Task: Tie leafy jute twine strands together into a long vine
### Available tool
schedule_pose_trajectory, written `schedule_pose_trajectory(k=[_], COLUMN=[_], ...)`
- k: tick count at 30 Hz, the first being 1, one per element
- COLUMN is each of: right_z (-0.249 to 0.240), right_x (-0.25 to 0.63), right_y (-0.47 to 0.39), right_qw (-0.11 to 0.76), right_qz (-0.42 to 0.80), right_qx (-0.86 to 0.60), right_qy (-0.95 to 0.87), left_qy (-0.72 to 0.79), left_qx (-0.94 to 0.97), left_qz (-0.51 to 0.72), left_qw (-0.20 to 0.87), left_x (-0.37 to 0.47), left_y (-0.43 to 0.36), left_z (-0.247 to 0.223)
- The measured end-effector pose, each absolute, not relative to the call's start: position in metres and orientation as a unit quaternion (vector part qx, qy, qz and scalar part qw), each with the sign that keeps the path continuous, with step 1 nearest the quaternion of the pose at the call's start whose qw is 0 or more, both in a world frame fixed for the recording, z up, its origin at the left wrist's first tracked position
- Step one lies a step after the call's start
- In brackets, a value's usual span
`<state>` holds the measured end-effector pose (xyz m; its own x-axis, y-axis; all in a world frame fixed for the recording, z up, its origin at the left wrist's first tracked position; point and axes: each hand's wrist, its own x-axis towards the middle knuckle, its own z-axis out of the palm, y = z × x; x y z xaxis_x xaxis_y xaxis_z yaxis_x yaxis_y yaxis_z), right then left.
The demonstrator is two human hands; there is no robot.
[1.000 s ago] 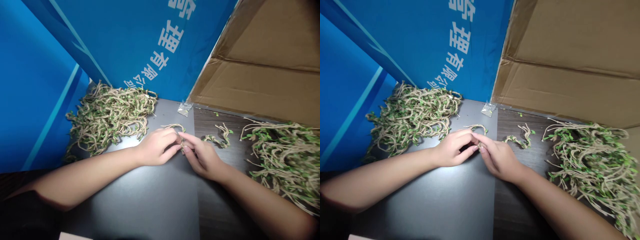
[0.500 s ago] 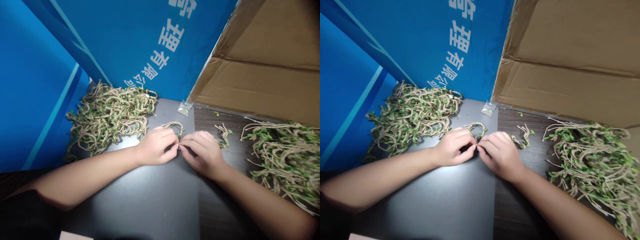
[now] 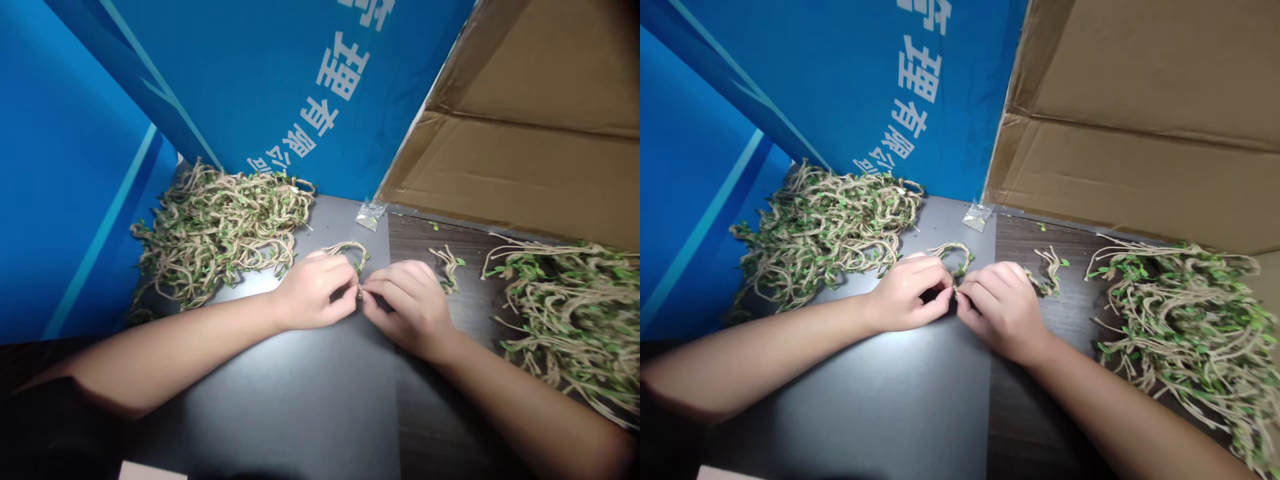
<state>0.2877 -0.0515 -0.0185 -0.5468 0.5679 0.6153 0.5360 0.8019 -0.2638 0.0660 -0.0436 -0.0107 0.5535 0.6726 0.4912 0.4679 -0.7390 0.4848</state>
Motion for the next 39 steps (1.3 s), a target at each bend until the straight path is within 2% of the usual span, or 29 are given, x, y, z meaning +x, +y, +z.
schedule_pose_trajectory(k=[8, 20, 39], right_z=[-0.0196, -0.0184, -0.0229], right_x=[0.2859, 0.2847, 0.2883], right_y=[-0.0521, -0.0498, -0.0524], right_qw=[0.326, 0.33, 0.324], right_qz=[-0.004, -0.005, 0.03], right_qx=[-0.333, -0.312, -0.239], right_qy=[-0.885, -0.891, -0.915], left_qy=[0.33, 0.361, 0.312], left_qx=[0.886, 0.861, 0.887], left_qz=[0.318, 0.315, 0.26], left_qw=[0.071, 0.169, 0.219], left_x=[0.0674, 0.0669, 0.0643], left_y=[-0.0447, -0.0447, -0.0429], left_z=[-0.0118, -0.0106, -0.009])
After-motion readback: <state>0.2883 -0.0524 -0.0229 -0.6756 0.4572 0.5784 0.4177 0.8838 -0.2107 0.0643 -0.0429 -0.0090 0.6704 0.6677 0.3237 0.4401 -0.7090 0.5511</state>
